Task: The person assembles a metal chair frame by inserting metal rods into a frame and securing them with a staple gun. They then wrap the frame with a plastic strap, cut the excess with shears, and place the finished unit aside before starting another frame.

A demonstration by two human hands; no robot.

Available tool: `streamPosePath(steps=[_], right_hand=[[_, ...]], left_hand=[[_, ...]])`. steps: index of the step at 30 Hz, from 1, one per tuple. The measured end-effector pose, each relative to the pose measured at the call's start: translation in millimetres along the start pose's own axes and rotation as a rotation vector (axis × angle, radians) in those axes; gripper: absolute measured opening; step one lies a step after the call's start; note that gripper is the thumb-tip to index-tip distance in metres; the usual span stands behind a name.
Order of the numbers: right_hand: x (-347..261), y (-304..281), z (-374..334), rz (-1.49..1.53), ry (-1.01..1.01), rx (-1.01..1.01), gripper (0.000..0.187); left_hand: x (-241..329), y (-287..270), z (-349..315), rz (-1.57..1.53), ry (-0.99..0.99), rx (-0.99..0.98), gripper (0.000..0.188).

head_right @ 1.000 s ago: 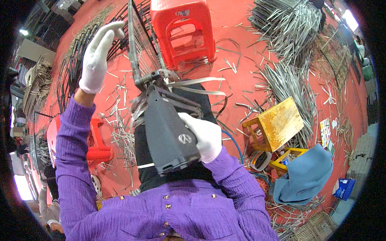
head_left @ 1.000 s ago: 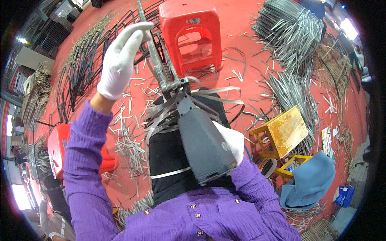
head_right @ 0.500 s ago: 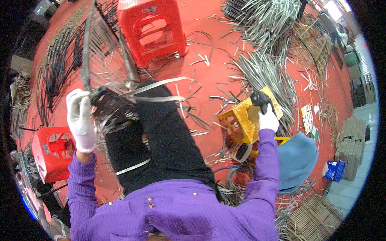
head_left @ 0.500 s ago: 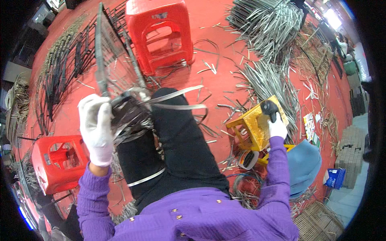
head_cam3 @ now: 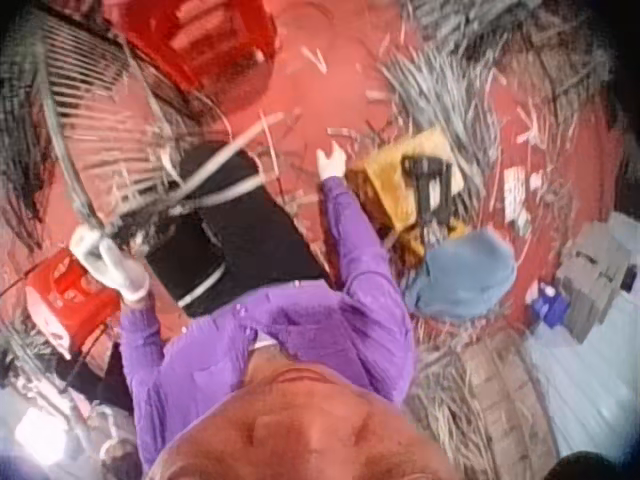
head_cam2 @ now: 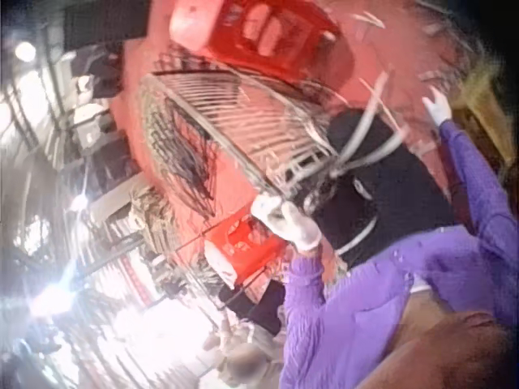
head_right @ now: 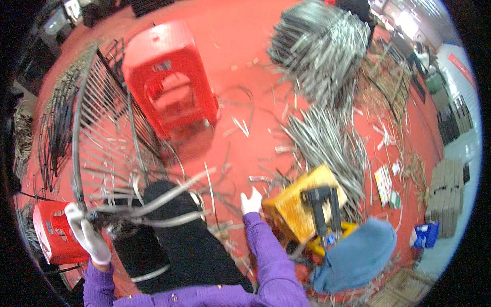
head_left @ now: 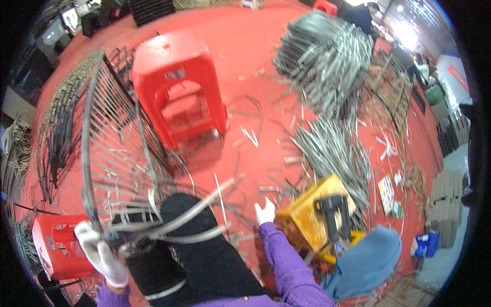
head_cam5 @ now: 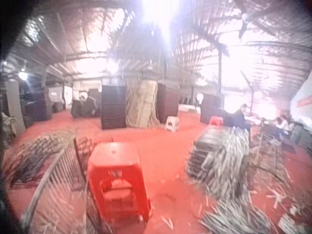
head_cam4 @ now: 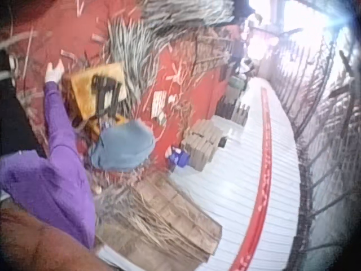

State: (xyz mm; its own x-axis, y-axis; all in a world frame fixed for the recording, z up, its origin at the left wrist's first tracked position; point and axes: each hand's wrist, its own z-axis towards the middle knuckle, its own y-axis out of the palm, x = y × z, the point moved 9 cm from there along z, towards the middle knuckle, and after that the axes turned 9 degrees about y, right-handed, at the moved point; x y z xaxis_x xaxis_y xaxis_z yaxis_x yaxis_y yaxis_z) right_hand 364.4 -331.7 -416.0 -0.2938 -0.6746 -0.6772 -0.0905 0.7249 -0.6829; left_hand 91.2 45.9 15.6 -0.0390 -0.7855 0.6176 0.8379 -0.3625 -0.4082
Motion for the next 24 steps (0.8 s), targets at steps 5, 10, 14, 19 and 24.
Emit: streamPosePath(steps=[5,10,14,19,24], right_hand=[[104.2,31.0,66.4,-0.105,0.872,0.215,0.119],[119.0,53.1,80.6,-0.058,1.207,0.202,0.132],[115.7,55.8,83.4,-0.236,1.284,0.293,0.122],[151.4,68.3,88.7,-0.122,1.309,0.142,0.092],[140.9,87.1,109.6,-0.618,0.790,-0.297,0.048]], left_hand=[[-6.9,-9.2,-12.6,0.026,-0.024,0.101,0.038],[-22.6,-13.7,-29.0,-0.210,-0.034,0.392,0.045],[-43.3,-6.8,-32.6,-0.179,-0.196,0.353,0.039],[-53.9,-20.3,-40.5,-0.239,-0.339,0.402,0.033],[-67.8,-15.0,-60.3,-0.506,-0.626,0.584,0.028]])
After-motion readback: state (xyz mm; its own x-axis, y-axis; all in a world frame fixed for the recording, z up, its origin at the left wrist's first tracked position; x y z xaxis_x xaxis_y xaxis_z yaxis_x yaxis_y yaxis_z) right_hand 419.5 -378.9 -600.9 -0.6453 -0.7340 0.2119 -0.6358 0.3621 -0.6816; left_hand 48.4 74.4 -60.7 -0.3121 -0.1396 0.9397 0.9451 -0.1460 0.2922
